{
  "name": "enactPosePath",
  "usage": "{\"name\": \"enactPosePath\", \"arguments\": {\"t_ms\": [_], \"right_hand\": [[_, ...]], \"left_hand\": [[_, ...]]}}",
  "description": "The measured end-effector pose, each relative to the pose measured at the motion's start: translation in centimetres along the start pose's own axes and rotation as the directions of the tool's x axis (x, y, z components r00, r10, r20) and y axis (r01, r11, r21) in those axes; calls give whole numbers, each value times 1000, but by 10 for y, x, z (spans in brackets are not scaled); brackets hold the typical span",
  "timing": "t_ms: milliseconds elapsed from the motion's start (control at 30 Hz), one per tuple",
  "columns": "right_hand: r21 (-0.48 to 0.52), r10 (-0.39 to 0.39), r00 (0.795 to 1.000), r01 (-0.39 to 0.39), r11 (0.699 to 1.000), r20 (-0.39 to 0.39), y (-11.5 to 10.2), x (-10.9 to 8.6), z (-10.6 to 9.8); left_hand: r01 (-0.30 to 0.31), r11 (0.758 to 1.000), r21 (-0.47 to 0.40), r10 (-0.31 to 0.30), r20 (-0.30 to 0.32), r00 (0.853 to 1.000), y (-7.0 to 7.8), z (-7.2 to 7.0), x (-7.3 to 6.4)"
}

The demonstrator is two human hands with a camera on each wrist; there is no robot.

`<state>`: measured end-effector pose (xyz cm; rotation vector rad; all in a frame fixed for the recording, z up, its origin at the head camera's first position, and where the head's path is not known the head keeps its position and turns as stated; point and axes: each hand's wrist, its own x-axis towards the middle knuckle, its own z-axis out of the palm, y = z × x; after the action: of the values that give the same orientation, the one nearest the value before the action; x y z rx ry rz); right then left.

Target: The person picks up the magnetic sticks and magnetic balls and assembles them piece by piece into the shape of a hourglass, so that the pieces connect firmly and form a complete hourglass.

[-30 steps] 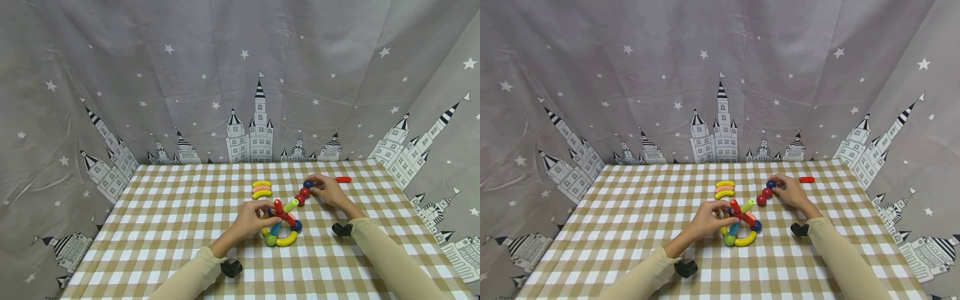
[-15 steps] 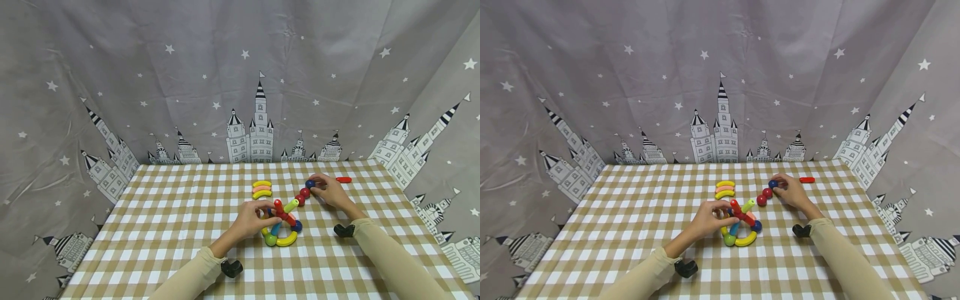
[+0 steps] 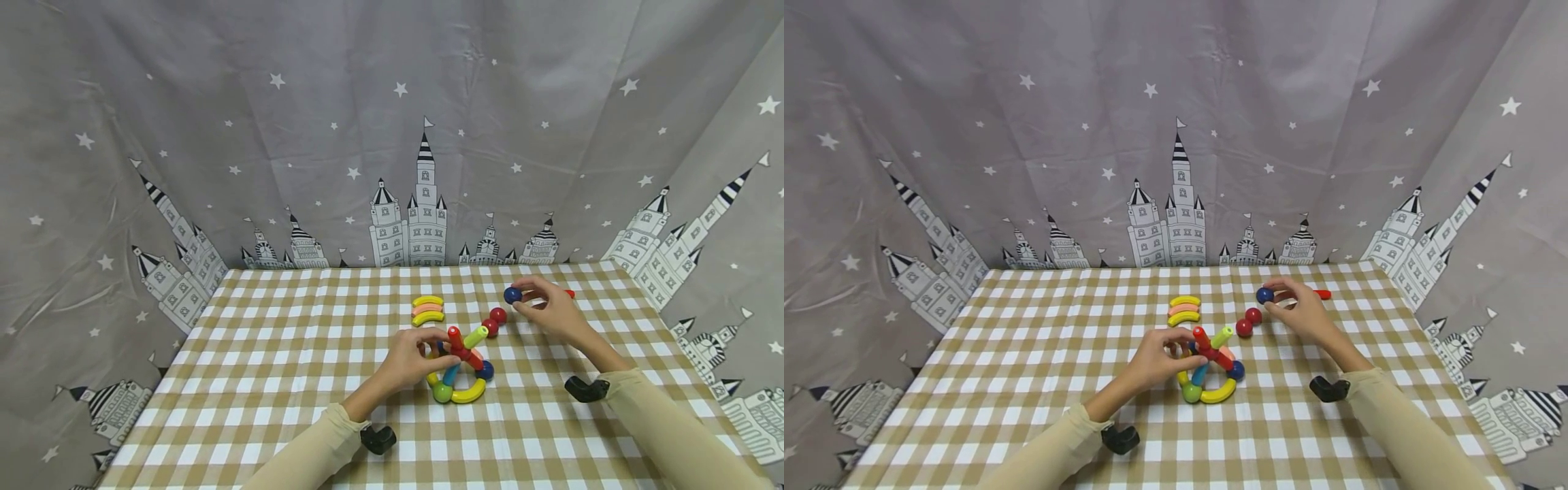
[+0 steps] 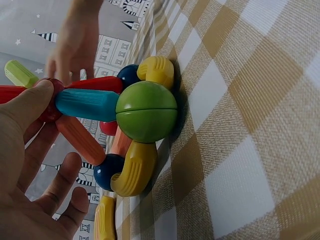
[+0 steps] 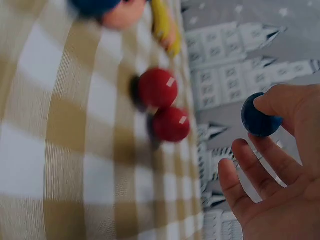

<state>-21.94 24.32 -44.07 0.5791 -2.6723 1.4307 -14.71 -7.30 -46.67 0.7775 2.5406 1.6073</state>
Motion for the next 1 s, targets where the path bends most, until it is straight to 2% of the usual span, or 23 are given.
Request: {"name": "enactPosePath", "arguments": {"t_ms": [233,467,633,867,1000], "right_hand": [[110,-17,999,13,994,30,-29,-15,-2],[151,-29,998,20,988,58,-53,-32,-2],[219,-78,994,61,974,72,-65,-41,4],[293,-188,979,159,943,73,-76,-46,14],[300,-213,974,180,937,83,-77,-46,19]], "left_hand": [[6,1000,-1,-6,0,1000,0,1,0],[10,1000,4,-10,-1,1000,0,1,0],[5,1000,10,-5,-7,1000,1,1,0],[-35,999,7,35,-23,999,0,1,1],[-11,1000,5,11,-21,1000,1,1,0]]}}
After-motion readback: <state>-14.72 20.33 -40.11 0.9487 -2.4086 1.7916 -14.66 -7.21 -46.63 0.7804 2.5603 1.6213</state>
